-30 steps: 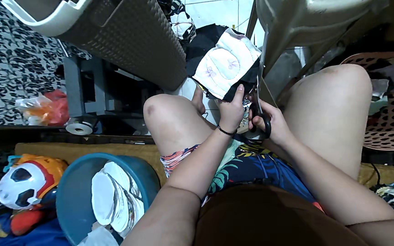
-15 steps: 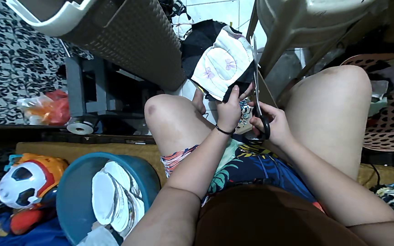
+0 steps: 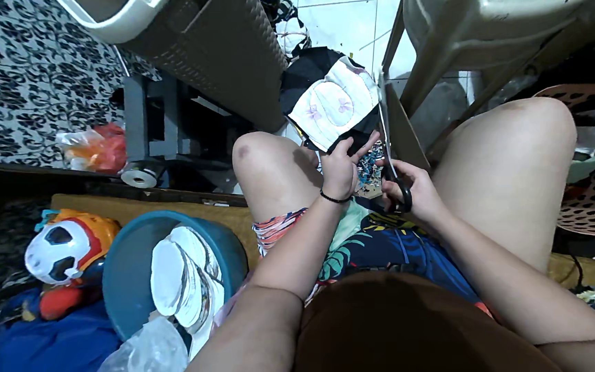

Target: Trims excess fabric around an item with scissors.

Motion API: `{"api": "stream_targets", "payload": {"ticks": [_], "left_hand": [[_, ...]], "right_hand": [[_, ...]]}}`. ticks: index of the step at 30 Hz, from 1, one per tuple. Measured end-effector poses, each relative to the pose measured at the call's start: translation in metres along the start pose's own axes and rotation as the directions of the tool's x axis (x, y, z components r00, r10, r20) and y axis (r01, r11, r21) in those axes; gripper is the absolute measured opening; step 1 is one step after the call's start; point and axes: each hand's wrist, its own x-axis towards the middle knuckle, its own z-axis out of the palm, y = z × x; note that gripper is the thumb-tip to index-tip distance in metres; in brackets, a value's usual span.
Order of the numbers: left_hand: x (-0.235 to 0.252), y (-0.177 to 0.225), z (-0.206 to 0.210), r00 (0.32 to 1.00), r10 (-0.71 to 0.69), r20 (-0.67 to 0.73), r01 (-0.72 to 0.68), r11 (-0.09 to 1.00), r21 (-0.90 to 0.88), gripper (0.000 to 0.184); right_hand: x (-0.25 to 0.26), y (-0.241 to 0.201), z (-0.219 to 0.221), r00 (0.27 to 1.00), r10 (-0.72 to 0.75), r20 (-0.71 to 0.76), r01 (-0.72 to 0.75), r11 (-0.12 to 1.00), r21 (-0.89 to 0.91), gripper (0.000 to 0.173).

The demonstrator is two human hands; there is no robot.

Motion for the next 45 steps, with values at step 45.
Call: {"api": "stream_targets", "payload": {"ticks": [45], "left_hand": [[-0.011, 0.013, -0.026, 0.997, 0.075, -0.006, -0.073, 0.984, 0.161, 0.024]], "right_hand": [[-0.009, 0.001, 0.000, 0.999, 0.017, -0.034, -0.016, 0.999, 0.031, 0.061]]}}
